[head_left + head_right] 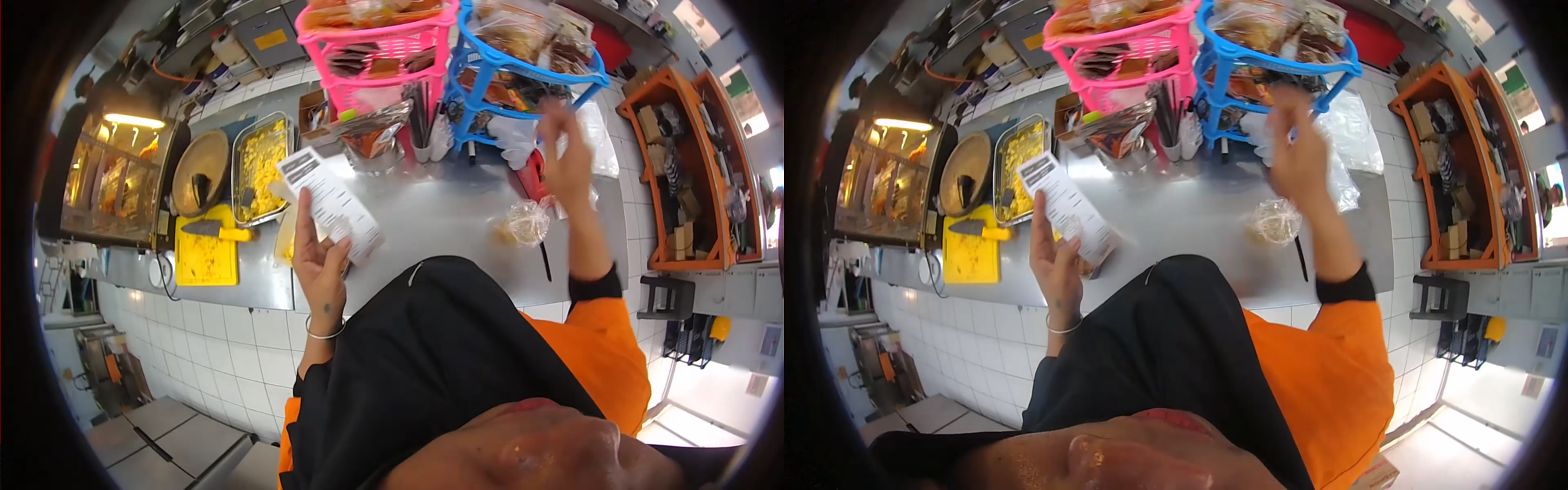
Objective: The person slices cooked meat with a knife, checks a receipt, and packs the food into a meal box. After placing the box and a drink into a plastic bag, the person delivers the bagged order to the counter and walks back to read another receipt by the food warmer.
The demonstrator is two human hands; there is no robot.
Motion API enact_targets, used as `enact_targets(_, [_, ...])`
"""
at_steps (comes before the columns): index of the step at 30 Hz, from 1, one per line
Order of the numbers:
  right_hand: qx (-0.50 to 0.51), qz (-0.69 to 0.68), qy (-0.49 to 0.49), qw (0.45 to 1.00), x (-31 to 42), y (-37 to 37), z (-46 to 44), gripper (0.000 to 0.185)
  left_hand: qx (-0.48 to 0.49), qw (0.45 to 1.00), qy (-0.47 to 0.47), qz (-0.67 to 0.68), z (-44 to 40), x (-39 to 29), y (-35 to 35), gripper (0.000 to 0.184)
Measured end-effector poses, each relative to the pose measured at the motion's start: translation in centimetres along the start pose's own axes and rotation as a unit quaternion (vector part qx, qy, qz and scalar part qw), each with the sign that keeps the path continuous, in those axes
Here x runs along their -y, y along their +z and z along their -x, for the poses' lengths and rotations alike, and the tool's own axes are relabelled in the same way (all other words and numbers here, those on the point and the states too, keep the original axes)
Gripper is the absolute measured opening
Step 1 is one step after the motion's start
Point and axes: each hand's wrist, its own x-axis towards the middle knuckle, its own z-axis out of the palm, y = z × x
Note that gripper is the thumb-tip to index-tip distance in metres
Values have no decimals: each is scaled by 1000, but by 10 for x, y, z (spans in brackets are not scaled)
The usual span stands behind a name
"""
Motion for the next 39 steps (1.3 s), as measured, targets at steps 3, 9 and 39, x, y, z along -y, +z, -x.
enact_targets(3, [-77, 191, -183, 961, -88, -39, -105, 18, -16, 997, 16, -77, 6, 8, -2, 74])
enact_targets(9, [236, 166, 16, 957, -99, -13, -171, 55, -87, 994, -27, -60, 21, 16, 7, 73])
enact_targets(39, [412, 389, -156, 809, -178, 137, -17, 17, -270, 962, -20, -32, 62, 13, -22, 65])
